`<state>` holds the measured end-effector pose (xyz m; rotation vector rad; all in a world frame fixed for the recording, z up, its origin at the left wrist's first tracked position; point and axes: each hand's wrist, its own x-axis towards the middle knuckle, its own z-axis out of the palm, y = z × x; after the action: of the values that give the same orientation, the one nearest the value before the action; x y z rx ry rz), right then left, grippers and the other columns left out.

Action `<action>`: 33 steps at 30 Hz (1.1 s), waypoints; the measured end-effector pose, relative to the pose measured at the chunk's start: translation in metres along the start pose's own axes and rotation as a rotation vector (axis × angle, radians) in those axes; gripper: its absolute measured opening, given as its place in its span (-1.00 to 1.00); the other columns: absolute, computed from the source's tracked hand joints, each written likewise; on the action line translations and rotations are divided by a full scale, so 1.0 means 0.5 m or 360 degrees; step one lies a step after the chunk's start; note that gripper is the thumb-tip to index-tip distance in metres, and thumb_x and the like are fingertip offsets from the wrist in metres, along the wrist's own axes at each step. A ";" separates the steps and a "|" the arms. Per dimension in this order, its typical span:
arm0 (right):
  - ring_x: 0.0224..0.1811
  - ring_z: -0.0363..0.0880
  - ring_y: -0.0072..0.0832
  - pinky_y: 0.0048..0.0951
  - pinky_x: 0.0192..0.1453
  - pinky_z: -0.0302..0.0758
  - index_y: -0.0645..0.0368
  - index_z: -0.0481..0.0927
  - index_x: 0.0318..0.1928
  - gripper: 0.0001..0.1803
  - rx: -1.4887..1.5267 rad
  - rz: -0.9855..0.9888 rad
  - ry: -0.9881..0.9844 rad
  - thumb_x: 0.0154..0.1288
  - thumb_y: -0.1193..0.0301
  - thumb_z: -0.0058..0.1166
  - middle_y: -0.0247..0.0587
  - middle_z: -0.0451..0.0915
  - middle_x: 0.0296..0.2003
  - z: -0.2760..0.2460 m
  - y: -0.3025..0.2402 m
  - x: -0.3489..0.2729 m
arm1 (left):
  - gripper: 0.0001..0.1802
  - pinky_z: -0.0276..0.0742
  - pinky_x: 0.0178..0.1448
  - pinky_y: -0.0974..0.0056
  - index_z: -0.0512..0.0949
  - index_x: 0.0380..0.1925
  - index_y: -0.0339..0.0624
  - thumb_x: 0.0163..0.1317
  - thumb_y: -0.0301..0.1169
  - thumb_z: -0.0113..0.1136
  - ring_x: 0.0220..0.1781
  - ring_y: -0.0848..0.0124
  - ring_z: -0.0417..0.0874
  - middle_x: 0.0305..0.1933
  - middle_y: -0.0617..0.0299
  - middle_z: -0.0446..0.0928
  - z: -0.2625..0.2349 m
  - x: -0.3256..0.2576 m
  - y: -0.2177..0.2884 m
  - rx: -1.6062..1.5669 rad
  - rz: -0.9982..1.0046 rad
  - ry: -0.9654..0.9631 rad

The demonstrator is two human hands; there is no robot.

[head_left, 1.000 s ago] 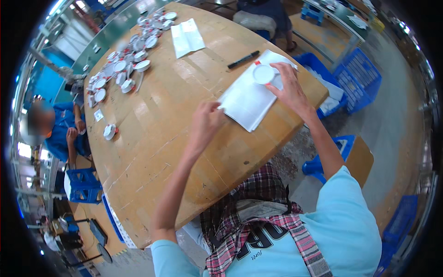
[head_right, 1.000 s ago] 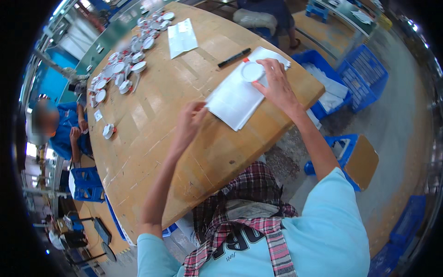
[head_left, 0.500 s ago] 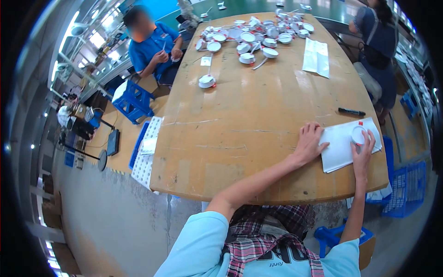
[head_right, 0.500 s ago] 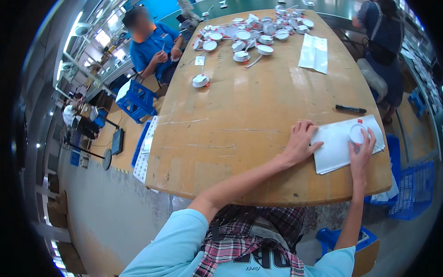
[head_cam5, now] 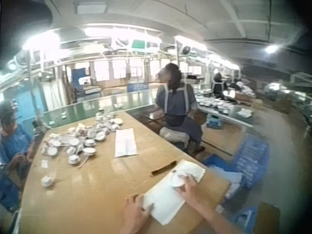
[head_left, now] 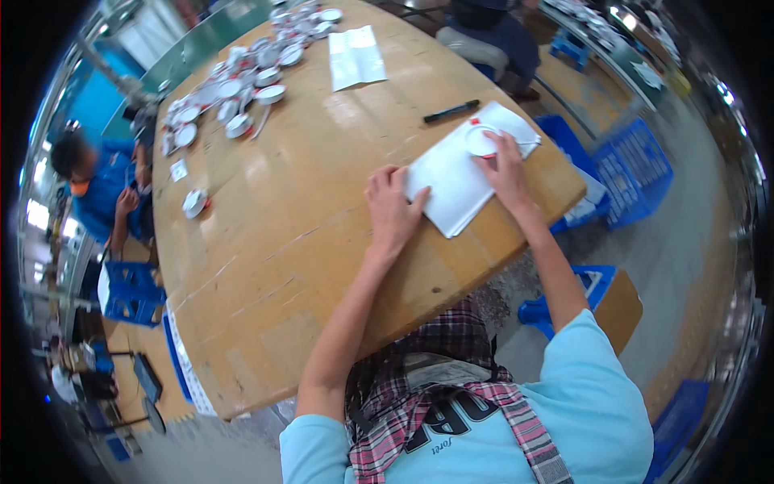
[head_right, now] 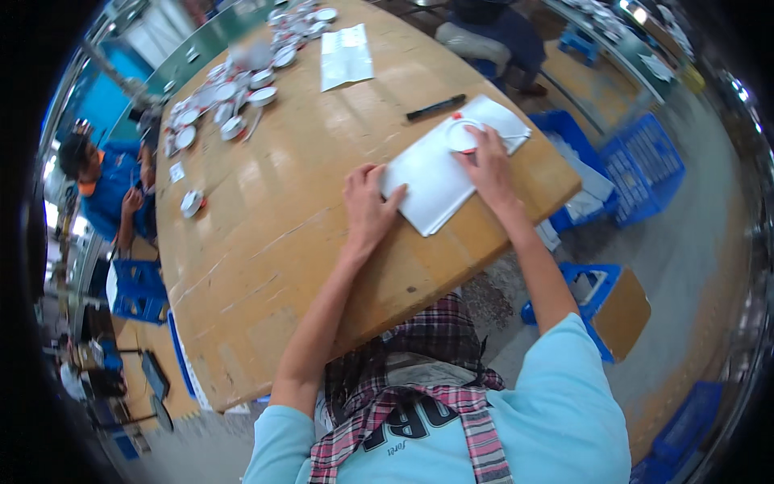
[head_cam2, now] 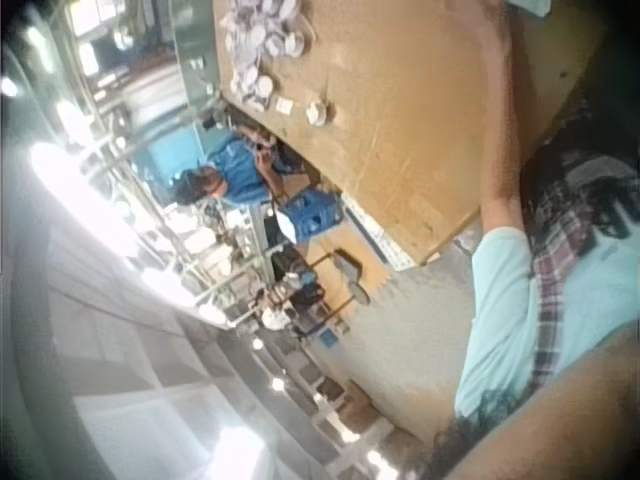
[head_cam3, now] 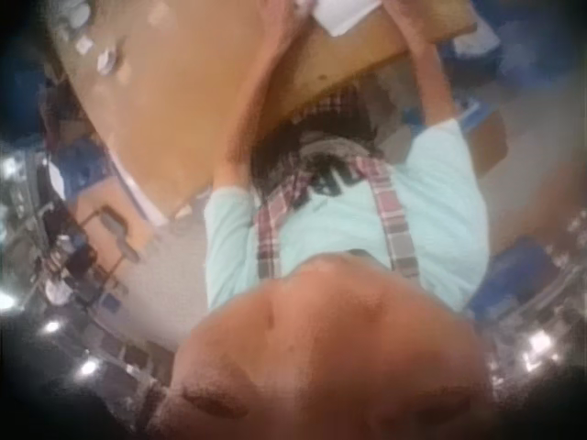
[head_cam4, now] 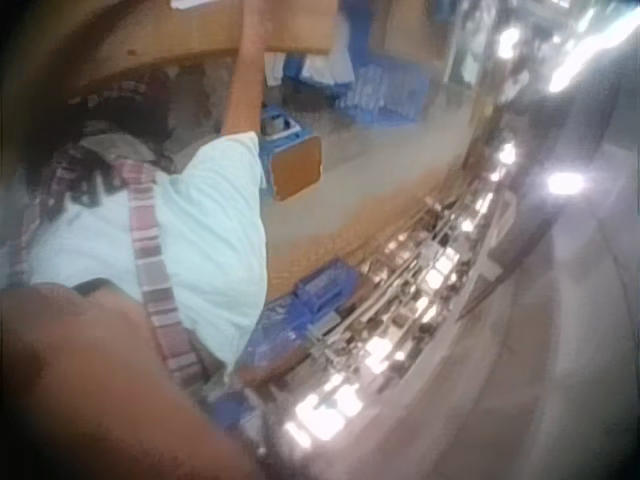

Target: Peeling labels from a sheet and applying them to the back of circular LED lighting components.

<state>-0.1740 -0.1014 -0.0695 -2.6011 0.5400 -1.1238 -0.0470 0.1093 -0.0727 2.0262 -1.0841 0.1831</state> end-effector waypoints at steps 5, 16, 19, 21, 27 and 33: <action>0.13 0.42 -0.03 -0.15 0.21 0.37 0.18 0.44 0.10 -0.47 -0.0008 0.0040 0.0016 0.10 0.39 0.29 0.04 0.44 0.03 -0.026 -0.032 0.017 | -0.38 0.18 0.32 0.02 0.42 0.10 -0.36 0.10 -0.23 0.33 0.25 0.05 0.29 0.16 -0.04 0.36 -0.025 0.013 0.021 -0.0009 -0.0070 -0.0122; 0.01 0.47 0.01 -0.16 0.11 0.42 0.23 0.49 -0.01 -0.54 0.0076 -0.0037 0.0117 0.05 0.48 0.30 0.03 0.49 -0.09 -0.050 0.028 0.047 | -0.15 -0.23 0.53 -0.12 0.14 0.38 -0.16 0.17 -0.13 0.27 0.56 0.07 -0.08 0.51 -0.02 -0.03 -0.016 -0.011 0.100 0.0208 0.0380 -0.0395; 0.06 0.44 0.01 -0.17 0.13 0.41 0.23 0.48 0.00 -0.55 0.0074 0.0081 0.0176 0.06 0.51 0.29 0.05 0.44 -0.02 -0.051 0.011 0.042 | -0.18 -0.25 0.52 -0.17 0.14 0.38 -0.16 0.18 -0.17 0.27 0.55 0.02 -0.08 0.50 -0.05 -0.03 -0.036 -0.035 0.100 0.0093 0.0331 -0.0328; 0.10 0.42 0.03 -0.17 0.17 0.39 0.22 0.48 0.03 -0.54 0.0188 0.0190 -0.0158 0.08 0.49 0.29 0.06 0.44 -0.02 -0.056 -0.003 0.045 | -0.19 -0.25 0.52 -0.18 0.14 0.37 -0.16 0.18 -0.18 0.26 0.55 -0.01 -0.09 0.49 -0.08 -0.03 -0.055 -0.046 0.098 0.0079 0.0287 -0.0276; 0.07 0.45 -0.01 -0.19 0.16 0.41 0.22 0.48 0.06 -0.52 0.0060 0.0117 0.0088 0.09 0.49 0.30 0.05 0.45 -0.01 -0.096 0.018 0.025 | -0.22 -0.19 0.50 -0.15 0.16 0.35 -0.22 0.19 -0.22 0.26 0.52 -0.08 -0.06 0.45 -0.13 0.02 -0.079 -0.077 0.088 0.0014 0.0118 -0.0262; -0.01 0.52 -0.11 -0.24 0.01 0.49 0.25 0.44 0.08 -0.54 0.0055 0.0361 0.0069 0.15 0.53 0.23 0.00 0.47 -0.03 -0.124 0.057 -0.051 | -0.25 -0.06 0.45 -0.15 0.23 0.30 -0.26 0.16 -0.23 0.28 0.41 -0.13 0.09 0.39 -0.18 0.10 -0.070 -0.113 0.075 -0.0037 0.0133 -0.0135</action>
<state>-0.2426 -0.1215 -0.0548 -2.4176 0.7953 -1.1057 -0.1021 0.1588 -0.0540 1.9847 -1.2198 0.1278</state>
